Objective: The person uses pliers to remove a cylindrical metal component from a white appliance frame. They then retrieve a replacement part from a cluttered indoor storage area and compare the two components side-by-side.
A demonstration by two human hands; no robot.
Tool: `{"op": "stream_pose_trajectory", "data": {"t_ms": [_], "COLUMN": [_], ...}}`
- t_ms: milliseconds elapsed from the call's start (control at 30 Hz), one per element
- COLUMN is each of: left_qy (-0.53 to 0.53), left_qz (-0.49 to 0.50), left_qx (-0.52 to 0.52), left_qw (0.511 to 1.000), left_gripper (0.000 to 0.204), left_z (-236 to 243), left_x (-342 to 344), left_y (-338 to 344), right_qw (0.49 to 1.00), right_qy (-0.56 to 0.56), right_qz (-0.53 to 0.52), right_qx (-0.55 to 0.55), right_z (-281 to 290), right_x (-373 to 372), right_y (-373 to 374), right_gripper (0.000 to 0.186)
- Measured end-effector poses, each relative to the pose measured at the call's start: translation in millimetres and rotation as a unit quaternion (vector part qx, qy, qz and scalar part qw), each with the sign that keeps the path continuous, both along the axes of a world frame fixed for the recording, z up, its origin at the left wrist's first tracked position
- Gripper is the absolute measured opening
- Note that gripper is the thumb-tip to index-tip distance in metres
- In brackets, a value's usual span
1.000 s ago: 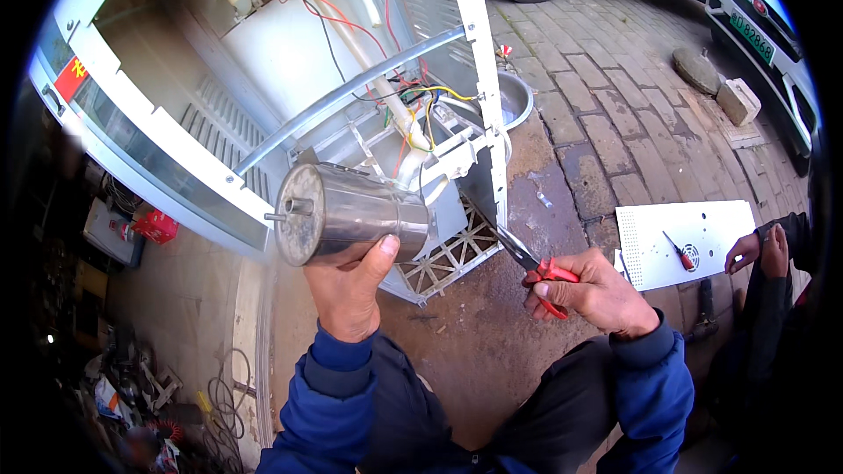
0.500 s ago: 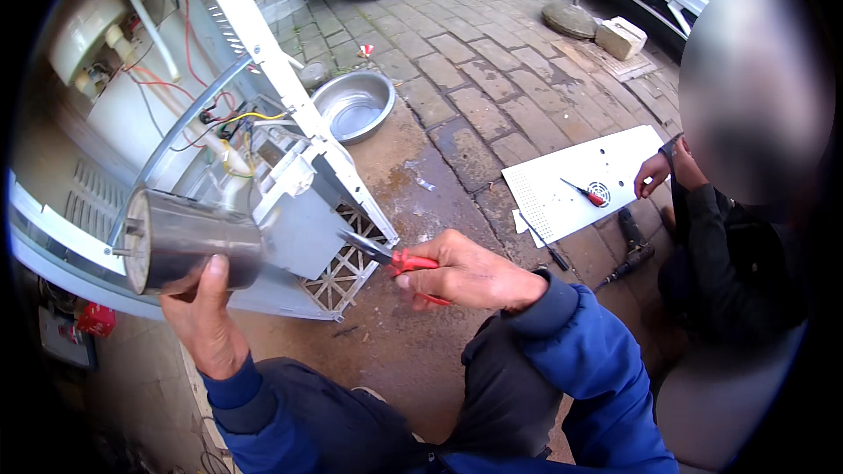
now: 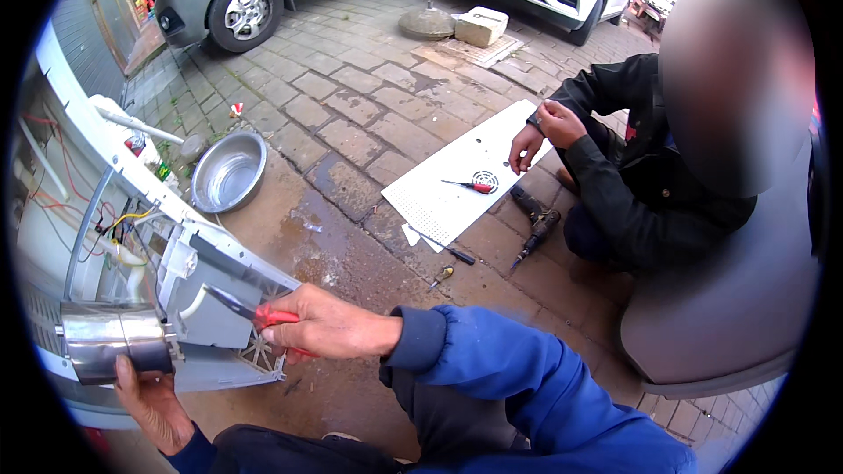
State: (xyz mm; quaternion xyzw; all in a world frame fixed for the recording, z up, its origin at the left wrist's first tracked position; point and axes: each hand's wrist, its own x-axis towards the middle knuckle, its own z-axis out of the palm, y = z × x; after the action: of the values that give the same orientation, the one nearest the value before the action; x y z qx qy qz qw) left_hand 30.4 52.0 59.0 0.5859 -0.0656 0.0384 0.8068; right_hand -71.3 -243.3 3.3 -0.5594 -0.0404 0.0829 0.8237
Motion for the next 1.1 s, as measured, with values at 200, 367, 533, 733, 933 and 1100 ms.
{"op": "stream_pose_trajectory", "data": {"t_ms": [200, 367, 533, 733, 933, 1100], "left_qy": [0.069, 0.055, 0.098, 0.053, -0.054, -0.081], "left_qz": [-0.024, 0.033, 0.026, -0.070, -0.009, -0.010], "left_qx": [-0.111, -0.082, -0.211, -0.174, -0.105, -0.021], "left_qw": [0.991, 0.995, 0.972, 0.981, 0.993, 0.996], "left_gripper": [0.052, 0.050, 0.012, 0.041, 0.051, 0.042], "left_z": [-36.1, -36.6, -27.6, -24.4, -21.9, -16.9], "left_x": [5.7, 12.9, -6.0, -0.4, -11.4, -15.8], "left_y": [0.8, -2.7, -29.2, -21.5, -35.9, -45.1], "right_qw": [1.000, 0.999, 0.997, 0.997, 0.964, 0.955], "right_qy": [-0.005, 0.016, 0.022, 0.057, -0.122, -0.158], "right_qz": [-0.018, -0.029, -0.036, -0.023, -0.135, -0.191], "right_qx": [-0.019, -0.008, -0.063, -0.052, -0.195, -0.162], "right_z": [-7.7, -5.8, 22.1, 11.6, 52.5, 63.5], "right_x": [-2.1, -6.0, -7.5, 1.6, -4.7, 7.3], "right_y": [-4.8, -11.2, -2.3, 7.9, 33.1, 55.3], "right_gripper": [0.022, 0.021, 0.024, 0.028, 0.024, 0.016]}}
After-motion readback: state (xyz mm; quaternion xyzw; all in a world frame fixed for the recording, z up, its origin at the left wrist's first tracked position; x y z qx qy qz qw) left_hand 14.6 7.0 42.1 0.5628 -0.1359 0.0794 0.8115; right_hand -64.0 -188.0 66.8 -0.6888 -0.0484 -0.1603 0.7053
